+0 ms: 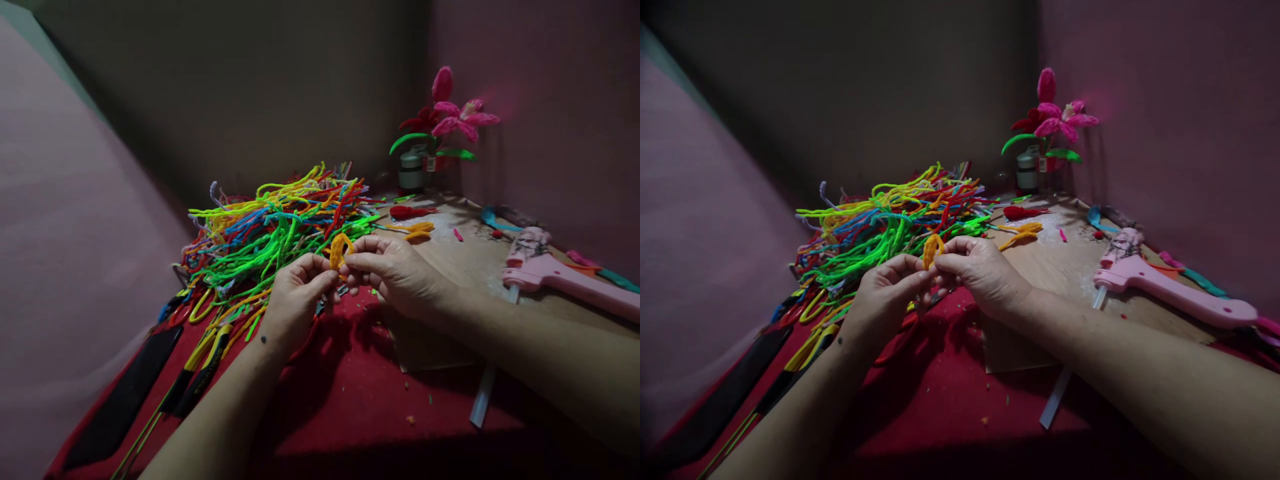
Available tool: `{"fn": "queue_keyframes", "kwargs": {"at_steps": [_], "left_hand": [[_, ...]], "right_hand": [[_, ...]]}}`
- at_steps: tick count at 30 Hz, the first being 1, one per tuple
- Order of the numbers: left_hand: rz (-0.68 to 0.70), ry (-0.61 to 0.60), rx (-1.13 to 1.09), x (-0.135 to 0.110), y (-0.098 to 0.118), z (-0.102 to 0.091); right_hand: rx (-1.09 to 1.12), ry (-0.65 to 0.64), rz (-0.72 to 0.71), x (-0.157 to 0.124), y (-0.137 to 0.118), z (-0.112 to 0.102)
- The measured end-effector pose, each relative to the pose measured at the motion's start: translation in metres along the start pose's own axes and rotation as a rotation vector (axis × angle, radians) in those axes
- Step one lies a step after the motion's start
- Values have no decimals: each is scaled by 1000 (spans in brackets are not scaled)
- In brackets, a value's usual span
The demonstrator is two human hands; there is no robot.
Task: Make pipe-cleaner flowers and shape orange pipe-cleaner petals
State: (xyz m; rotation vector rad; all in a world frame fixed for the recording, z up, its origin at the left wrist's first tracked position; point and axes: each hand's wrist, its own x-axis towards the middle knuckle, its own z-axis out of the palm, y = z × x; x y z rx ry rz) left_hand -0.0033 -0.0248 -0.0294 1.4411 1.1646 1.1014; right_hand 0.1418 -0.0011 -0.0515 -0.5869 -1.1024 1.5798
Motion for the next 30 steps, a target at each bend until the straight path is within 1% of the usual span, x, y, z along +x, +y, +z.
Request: {"fn": "queue_keyframes", "kwargs": {"at_steps": [4,7,10,14,19,26,30], "left_hand": [[-14,22,22,-2,3,4],[-7,37,28,-3,3,5],[-11,43,20,-4,3,5],[-6,48,10,-5,4,5],[-30,37,-18,-5,6,5],[-15,3,-15,-4,4,4],[3,20,-36,-5,5,5]], "right_hand": [[-107,-2,-52,0,0,0],[-229,50,-101,-2,-3,2],[-299,82,-125,-3,-5,3],[-303,71,-105,-3,-4,2],[-214,19,-91,-2,-2,-1],[-359,47,-156,-2,-6,0],[-337,58,-149,-3,-6,1]]}}
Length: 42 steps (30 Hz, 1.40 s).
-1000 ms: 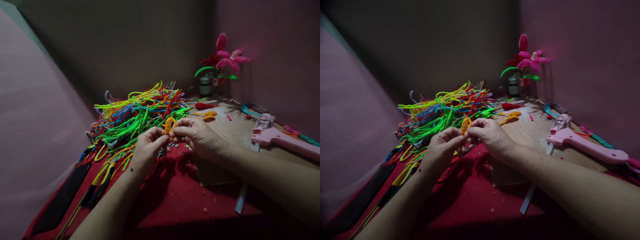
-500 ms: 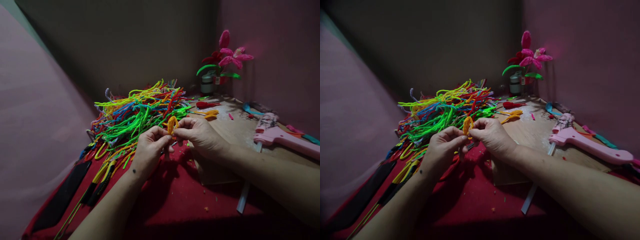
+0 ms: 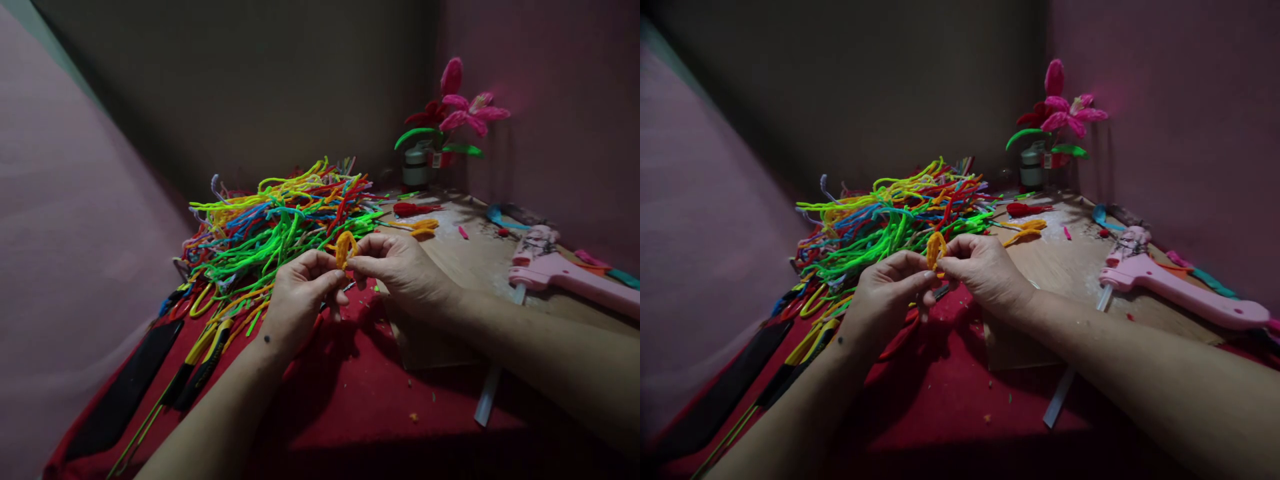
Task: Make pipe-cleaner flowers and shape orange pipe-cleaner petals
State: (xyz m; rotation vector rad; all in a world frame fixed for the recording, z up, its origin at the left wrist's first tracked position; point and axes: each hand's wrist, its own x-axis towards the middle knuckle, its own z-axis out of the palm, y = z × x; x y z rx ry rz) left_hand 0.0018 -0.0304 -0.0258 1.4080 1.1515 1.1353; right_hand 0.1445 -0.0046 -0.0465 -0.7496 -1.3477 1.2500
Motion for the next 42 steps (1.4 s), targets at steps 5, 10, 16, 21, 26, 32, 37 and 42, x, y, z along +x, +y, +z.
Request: {"fn": "queue_keyframes", "kwargs": {"at_steps": [5,10,16,21,26,32,37,42], "left_hand": [[1,-15,-2,-1,-1,-1],[-26,-49,-22,-1,-3,-2],[-31,-26,-40,0,-4,-1],[3,-6,20,0,-6,1],[40,52,65,0,-7,6],[64,83,143,0,-10,9],[80,96,173,-1,-11,9],[55,80,111,-1,-11,9]], "right_hand": [[0,9,-22,-2,2,2],[-186,31,-118,-3,3,2],[-498,26,-293,-6,3,2],[-552,-8,-261,-6,1,1],[-595,12,-283,-5,2,0],[-728,59,-419,-6,6,1],[-769,28,-513,-7,7,2],[-755,75,-390,-8,6,2]]}}
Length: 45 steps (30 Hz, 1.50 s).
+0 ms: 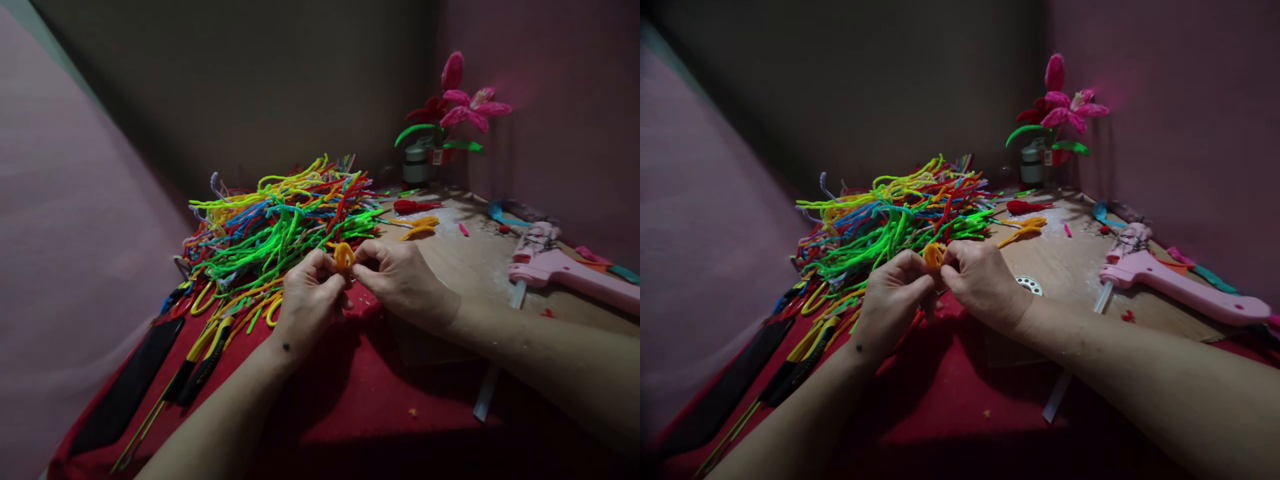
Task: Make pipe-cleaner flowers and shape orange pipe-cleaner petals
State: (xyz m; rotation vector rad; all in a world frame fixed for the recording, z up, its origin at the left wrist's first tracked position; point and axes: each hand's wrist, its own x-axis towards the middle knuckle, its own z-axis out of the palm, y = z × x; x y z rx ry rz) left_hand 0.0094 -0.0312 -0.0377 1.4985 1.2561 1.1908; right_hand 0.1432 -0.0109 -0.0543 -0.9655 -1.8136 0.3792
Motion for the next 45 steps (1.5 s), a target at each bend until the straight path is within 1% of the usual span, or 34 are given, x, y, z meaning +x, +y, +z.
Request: {"fn": "queue_keyframes", "kwargs": {"at_steps": [2,6,10,14,17,22,25,28,31,34,37,45], "left_hand": [[-1,-13,-30,0,2,1],[-11,-9,-38,-1,6,2],[-6,-9,-47,-1,6,2],[14,-34,-41,-2,4,1],[18,-28,-39,-3,6,1],[-20,4,-31,-3,12,-1],[-21,12,51,0,14,-7],[22,28,135,3,13,-12],[50,-4,120,5,12,-15],[18,-43,53,4,11,-14],[-19,-51,11,3,11,-13],[-79,-67,-2,4,11,-13]], "right_hand": [[-3,18,16,0,-1,0],[-17,64,-12,-2,-2,1],[-36,67,-12,-3,-3,2],[-44,41,-22,-3,-2,1],[-22,3,-14,-2,0,1],[118,-43,78,-1,1,0],[174,-60,131,1,2,0],[185,-62,143,2,3,0],[167,-52,131,2,3,0],[168,-49,122,1,2,1],[184,-47,112,1,1,1],[263,-82,221,3,-1,-2]]}}
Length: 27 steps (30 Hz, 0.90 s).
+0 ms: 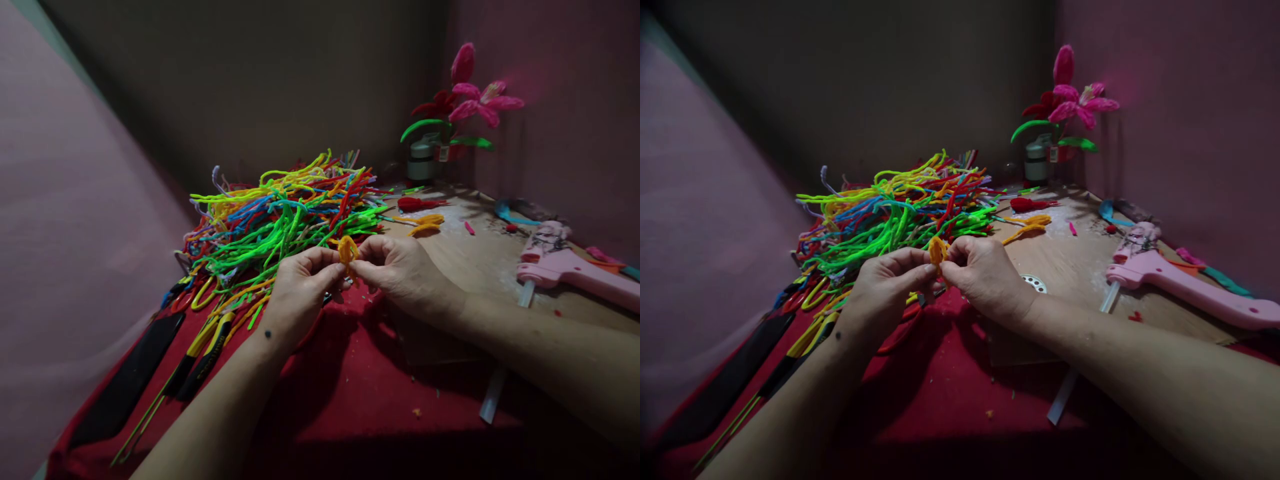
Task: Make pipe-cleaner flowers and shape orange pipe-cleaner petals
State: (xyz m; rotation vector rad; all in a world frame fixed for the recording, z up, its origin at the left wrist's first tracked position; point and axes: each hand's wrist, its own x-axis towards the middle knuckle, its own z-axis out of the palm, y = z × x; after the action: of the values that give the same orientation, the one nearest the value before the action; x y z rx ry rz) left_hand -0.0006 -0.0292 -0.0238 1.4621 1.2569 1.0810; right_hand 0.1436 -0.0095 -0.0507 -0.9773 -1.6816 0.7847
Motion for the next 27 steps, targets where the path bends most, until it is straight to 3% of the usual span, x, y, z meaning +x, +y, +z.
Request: {"fn": "queue_keyframes", "kwargs": {"at_steps": [8,21,27], "left_hand": [[-1,35,47,0,2,2],[29,36,75,-2,1,5],[55,-11,39,-2,0,4]], "right_hand": [[152,-32,53,0,2,2],[-279,100,-392,-6,6,5],[-274,124,-371,-4,6,4]]}}
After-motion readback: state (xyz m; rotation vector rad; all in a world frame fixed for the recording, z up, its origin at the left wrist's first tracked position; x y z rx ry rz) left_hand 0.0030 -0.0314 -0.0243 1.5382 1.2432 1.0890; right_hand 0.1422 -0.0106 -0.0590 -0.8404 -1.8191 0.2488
